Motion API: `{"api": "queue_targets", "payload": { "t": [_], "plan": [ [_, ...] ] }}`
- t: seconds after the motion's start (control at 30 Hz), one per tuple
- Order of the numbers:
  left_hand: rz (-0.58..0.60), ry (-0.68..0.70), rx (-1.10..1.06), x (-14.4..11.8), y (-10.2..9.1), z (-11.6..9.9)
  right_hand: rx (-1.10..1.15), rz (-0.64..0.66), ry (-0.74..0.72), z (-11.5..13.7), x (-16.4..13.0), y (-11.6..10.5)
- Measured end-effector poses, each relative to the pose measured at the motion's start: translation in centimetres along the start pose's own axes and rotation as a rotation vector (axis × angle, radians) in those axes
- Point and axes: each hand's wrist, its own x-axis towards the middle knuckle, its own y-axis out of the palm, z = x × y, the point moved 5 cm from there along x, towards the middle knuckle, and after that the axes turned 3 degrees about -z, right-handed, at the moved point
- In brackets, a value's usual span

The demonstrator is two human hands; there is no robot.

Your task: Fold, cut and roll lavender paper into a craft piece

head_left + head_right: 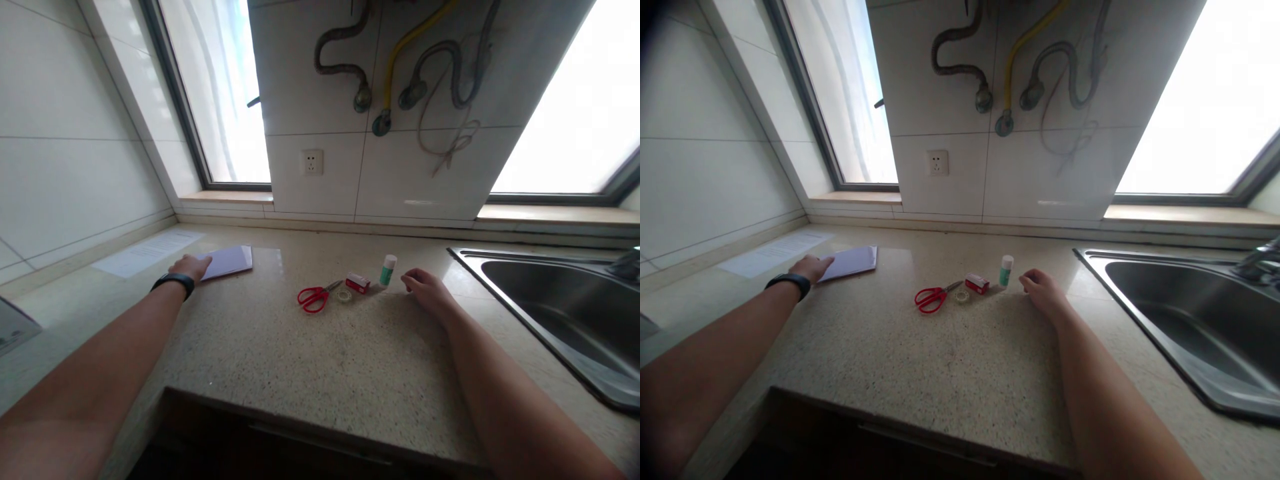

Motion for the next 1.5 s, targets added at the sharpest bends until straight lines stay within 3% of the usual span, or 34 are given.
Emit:
{"api": "queue_targets", "payload": {
  "t": [0.2, 0.37, 0.7, 0.97, 1.5],
  "plan": [
    [0.135, -0.054, 0.010, 2.6, 2.2, 1.7, 0.000, -0.017, 0.013, -0.6, 0.4, 0.0],
    [0.169, -0.046, -0.003, 3.5, 3.1, 2.4, 0.000, -0.014, 0.014, -0.5, 0.6, 0.0],
    [0.159, -0.007, -0.121, 2.1, 4.1, 0.0, 0.026, -0.021, 0.019, -0.9, 0.7, 0.1],
    [0.224, 0.086, -0.232, -0.5, 6.1, -5.3, 0.021, -0.022, 0.000, -0.8, 0.6, 0.2],
    [0.359, 0.352, -0.354, -8.2, 12.9, -21.1, -0.003, -0.036, -0.013, -1.3, 1.0, 0.5]
  ]
}}
